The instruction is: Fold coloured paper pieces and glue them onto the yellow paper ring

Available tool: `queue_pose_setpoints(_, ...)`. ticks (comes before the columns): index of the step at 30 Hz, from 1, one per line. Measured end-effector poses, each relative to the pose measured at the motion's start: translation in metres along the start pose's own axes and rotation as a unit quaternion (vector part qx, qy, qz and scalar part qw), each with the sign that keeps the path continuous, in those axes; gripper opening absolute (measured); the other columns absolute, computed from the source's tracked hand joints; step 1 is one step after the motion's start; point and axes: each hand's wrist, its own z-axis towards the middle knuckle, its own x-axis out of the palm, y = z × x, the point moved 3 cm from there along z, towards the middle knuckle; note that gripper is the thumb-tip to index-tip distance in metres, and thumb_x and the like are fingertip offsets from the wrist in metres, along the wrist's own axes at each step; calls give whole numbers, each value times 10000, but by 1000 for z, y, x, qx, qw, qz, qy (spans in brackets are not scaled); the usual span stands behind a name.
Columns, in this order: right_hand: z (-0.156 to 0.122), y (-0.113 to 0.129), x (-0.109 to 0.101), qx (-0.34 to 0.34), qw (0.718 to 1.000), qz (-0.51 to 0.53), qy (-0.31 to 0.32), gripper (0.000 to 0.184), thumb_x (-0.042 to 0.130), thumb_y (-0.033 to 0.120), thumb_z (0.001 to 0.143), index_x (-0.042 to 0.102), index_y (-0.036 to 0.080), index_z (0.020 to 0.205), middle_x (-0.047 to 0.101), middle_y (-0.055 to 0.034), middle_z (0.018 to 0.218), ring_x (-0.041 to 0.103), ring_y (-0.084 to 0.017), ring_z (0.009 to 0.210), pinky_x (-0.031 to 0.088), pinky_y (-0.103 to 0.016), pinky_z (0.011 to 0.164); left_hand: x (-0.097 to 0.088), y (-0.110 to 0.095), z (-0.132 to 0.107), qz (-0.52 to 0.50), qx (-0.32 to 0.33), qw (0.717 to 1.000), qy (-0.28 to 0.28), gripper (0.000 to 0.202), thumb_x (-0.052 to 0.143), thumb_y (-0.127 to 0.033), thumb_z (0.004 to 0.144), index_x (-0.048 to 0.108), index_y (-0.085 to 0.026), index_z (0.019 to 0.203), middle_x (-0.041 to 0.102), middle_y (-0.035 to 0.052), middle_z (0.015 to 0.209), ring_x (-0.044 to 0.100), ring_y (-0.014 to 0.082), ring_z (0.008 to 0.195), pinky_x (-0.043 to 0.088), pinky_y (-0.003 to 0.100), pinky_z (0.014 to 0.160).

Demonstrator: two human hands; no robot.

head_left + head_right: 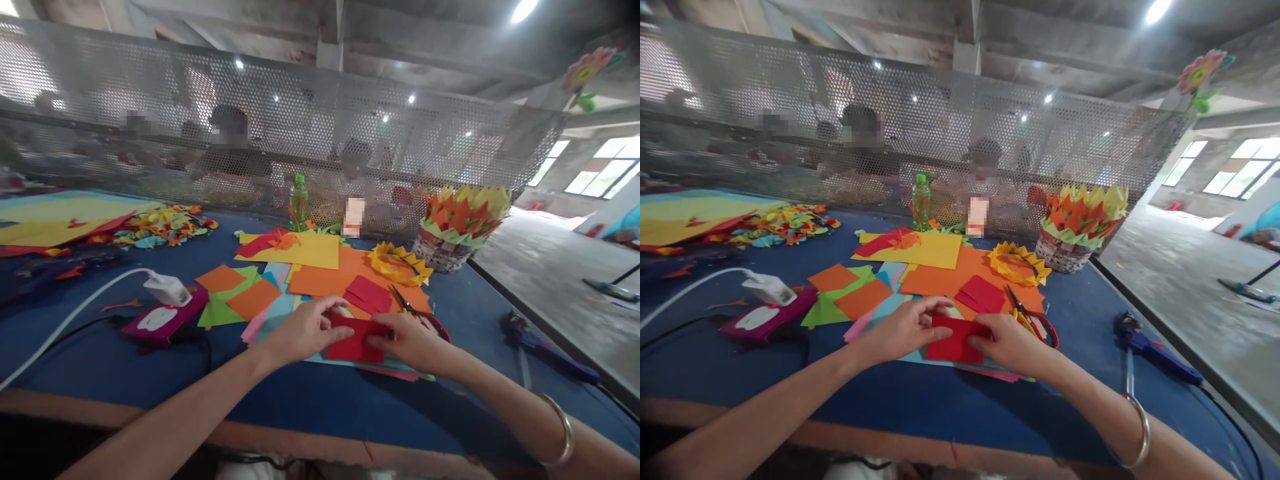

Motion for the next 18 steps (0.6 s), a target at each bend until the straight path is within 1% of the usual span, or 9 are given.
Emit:
queue_pose_setpoints(2,-3,4,3,-8,1000,19,-12,240,590,436,902,667,215,851,677,21,696,593,-139,623,377,-241,553,2,2,1,-7,-21,1000,21,368,683,-321,819,671,-162,1151,760,41,893,695,160,697,505,208,560)
queue_pose_setpoints(4,-6,6,3,-13,999,36,-38,287,531,467,943,657,213,989,709,-2,803,625,-152,689,422,-254,591,3,5,3,-8,-39,999,26,286,648,-278,830,693,-142,1078,756,32,779,704,172,664,502,208,534)
queue_pose_setpoints(7,-11,7,2,-18,995,59,-72,379,501,478,964,586,215,1224,725,-48,1017,664,-174,834,484,-293,721,3,7,4,0,-48,999,20,251,640,-255,841,691,-127,1050,760,34,754,715,176,641,517,211,523)
queue_pose_setpoints(9,-12,5,2,-16,994,76,-76,407,573,443,929,573,231,1276,733,-37,1010,679,-178,837,500,-303,748,5,2,1,12,-34,999,13,228,649,-242,847,693,-146,1049,771,29,800,725,173,678,538,216,562)
queue_pose_setpoints(11,-12,3,2,-14,993,93,-73,398,627,337,888,594,254,1275,747,-11,969,696,-175,839,514,-296,762,6,-5,-4,39,-8,999,-8,187,637,-251,874,705,-180,1033,774,22,848,725,172,719,559,240,634)
queue_pose_setpoints(13,-11,1,1,-19,991,112,-66,344,625,237,862,651,272,1203,759,5,996,709,-166,909,523,-280,819,7,-14,-11,78,27,996,-43,173,581,-239,917,713,-191,1019,774,45,954,725,202,880,564,320,830)
queue_pose_setpoints(16,-17,2,-5,-64,990,119,-48,267,610,239,894,689,276,1147,751,8,1111,696,-153,1033,521,-264,924,12,-25,-31,127,83,985,-81,254,474,-172,955,699,-161,1072,718,112,1203,639,263,1178,458,446,1063)
queue_pose_setpoints(17,-23,5,-7,-88,990,106,-39,291,612,260,909,672,274,1194,735,0,1168,682,-156,1080,515,-272,961,15,-29,-42,143,107,980,-85,262,470,-154,954,691,-149,1095,690,127,1263,616,262,1220,442,444,1090)
queue_pose_setpoints(18,-31,9,-10,-112,990,84,-32,337,612,275,921,639,270,1257,714,-11,1225,663,-162,1129,506,-285,998,19,-35,-55,196,159,964,-81,275,456,-134,959,676,-135,1124,663,143,1307,608,258,1235,451,435,1090)
